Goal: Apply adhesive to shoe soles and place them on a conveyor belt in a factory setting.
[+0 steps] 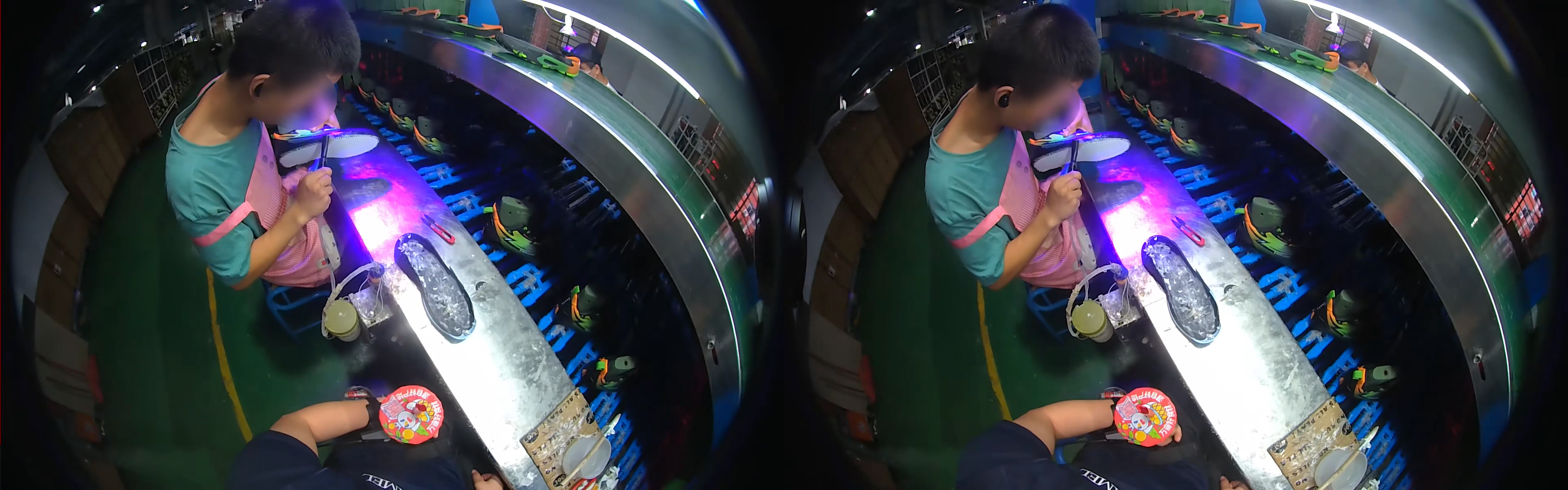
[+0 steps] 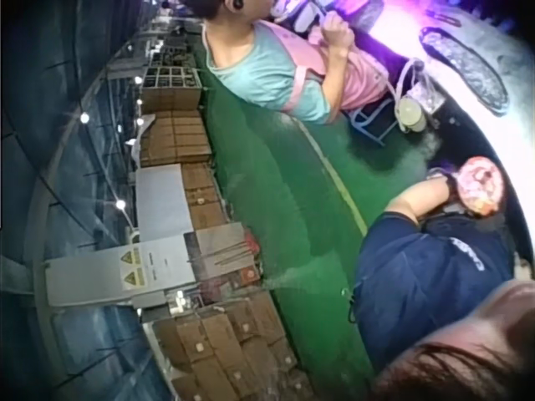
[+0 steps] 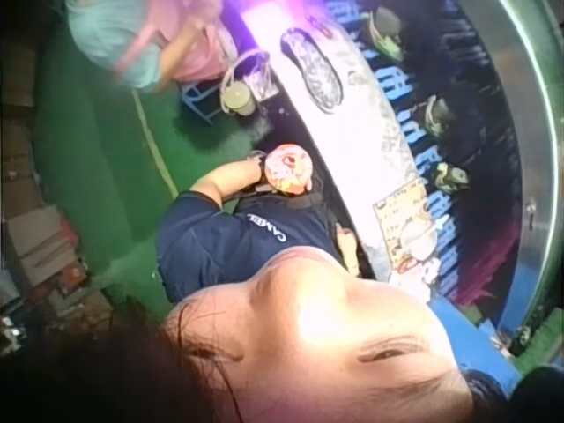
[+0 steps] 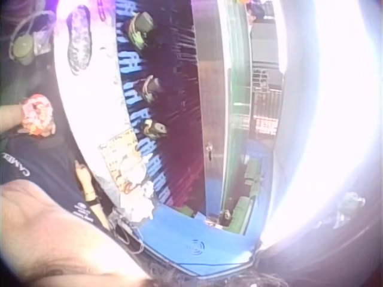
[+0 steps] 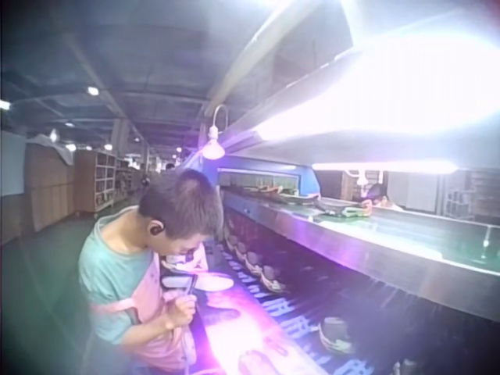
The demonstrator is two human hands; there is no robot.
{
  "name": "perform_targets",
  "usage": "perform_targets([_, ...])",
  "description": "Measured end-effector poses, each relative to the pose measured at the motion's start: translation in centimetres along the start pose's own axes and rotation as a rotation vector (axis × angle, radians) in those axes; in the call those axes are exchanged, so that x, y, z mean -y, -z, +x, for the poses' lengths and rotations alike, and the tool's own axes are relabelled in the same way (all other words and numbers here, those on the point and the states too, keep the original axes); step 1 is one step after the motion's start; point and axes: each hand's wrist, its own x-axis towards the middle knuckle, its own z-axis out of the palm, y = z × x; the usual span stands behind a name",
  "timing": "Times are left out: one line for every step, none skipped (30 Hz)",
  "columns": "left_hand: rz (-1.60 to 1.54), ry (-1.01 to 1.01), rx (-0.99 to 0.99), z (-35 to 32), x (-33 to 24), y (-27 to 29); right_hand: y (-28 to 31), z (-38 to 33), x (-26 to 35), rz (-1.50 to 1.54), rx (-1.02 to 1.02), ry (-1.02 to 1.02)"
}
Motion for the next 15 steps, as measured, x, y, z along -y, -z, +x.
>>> perform_targets([0.002,-0.002,0.000,0.1,-0.1,-0.1,0.1,0.0,0.2,0.003,-0.009,0.007])
perform_targets([0.023,0.001,0.016,0.0,-0.3,-0.2,0.2,-0.1,0.4,0.007,-0.017,0.014])
perform_targets([0.044,0.004,0.031,-0.1,-0.5,-0.2,0.3,-0.1,0.6,0.006,-0.016,0.017])
perform_targets([0.046,0.002,0.030,-0.1,-0.3,0.2,0.3,-0.2,0.7,0.005,-0.011,0.020])
perform_targets([0.085,-0.020,-0.011,-0.1,-0.2,1.0,0.4,0.0,0.9,0.006,-0.010,0.025])
perform_targets([0.123,-0.037,-0.049,0.0,-0.3,1.1,-0.1,0.5,-0.2,0.011,-0.015,0.026])
perform_targets([0.129,-0.031,-0.049,0.1,-0.4,0.9,-1.0,1.4,-2.5,0.052,-0.004,0.058])
perform_targets([0.199,-0.050,-0.016,0.3,-0.5,0.1,-1.1,1.7,-2.7,0.096,0.008,0.094])
perform_targets([0.270,-0.068,0.018,0.4,-0.8,-0.5,-1.3,1.9,-2.6,0.105,0.001,0.098])
perform_targets([0.181,-0.056,0.078,0.2,-0.6,-0.5,-0.4,0.7,-0.7,0.050,-0.001,0.093])
perform_targets([0.182,-0.054,0.077,0.2,-0.6,-0.5,0.7,-0.4,1.2,-0.004,-0.005,0.090])
perform_targets([0.242,-0.034,0.064,0.3,-0.4,-0.4,1.7,-0.9,2.4,-0.017,0.057,0.080])
perform_targets([0.311,-0.011,0.052,0.1,-0.7,-0.2,1.8,-1.1,2.7,-0.010,0.048,0.086])
perform_targets([0.243,-0.036,-0.003,0.1,-0.3,0.6,2.0,-1.3,2.9,-0.011,0.031,0.080])
perform_targets([0.247,-0.035,-0.003,0.2,-0.5,0.5,2.1,-1.3,2.8,-0.017,0.017,0.069])
